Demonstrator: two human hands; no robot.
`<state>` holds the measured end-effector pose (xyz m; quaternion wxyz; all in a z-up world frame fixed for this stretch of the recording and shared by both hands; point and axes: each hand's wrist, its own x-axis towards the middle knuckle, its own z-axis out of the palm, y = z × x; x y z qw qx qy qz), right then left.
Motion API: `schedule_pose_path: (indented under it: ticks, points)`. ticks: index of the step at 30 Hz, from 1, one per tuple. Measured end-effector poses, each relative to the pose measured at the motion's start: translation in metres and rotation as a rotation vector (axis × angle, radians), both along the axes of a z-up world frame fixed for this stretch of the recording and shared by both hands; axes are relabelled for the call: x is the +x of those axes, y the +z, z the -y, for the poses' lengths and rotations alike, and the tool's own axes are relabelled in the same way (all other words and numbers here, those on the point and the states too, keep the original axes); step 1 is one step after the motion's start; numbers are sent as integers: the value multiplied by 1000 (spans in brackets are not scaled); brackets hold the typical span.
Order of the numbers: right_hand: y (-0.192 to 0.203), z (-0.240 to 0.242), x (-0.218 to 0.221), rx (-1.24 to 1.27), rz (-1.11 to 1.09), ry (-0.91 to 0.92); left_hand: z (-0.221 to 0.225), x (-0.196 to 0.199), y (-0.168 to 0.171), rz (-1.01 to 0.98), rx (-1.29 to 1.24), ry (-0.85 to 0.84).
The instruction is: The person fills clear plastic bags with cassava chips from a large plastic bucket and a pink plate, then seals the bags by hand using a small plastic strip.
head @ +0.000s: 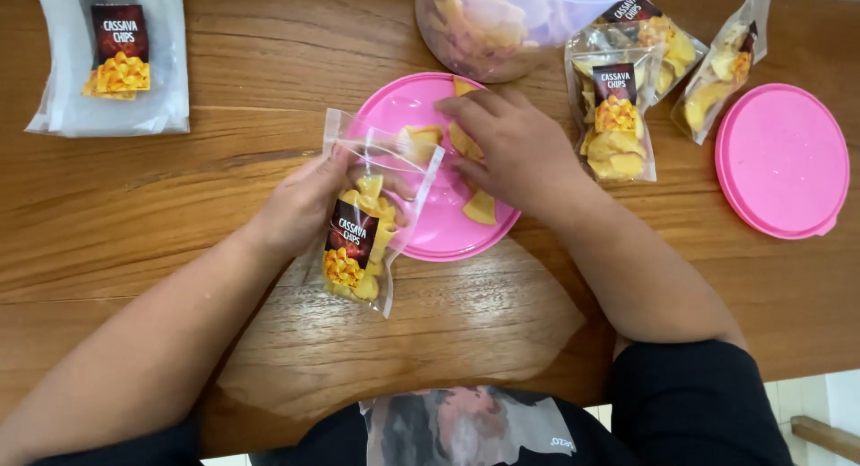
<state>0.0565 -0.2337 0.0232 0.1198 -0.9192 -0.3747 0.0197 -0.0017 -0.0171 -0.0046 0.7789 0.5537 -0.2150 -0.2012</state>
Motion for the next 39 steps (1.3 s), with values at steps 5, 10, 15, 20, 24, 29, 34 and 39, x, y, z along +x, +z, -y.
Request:
schedule_pose_path:
  ticks: [5,10,15,20,24,29,34,39]
  points:
    - [-17,-3,5,126,-11,23,-1,-4,1,22,26,-7]
    - [-20,0,10,313,-11,19,0,-5,2,33,60,-23]
    - [17,-3,0,783,-301,-110,3,-8,3,16,85,-10]
    - [25,-10,-23,916,-358,-148,1,1,-39,44,146,6]
    - [26,-17,-25,959,-600,-33,0,2,-42,76,213,-30]
    - [34,-17,-27,635,-678,46,-5,-1,-47,-8,245,52]
    - [45,-32,-37,442,-802,188,-4,-1,-47,-244,206,25]
    - [39,-43,-55,437,-823,110,-10,-4,-48,-279,149,85]
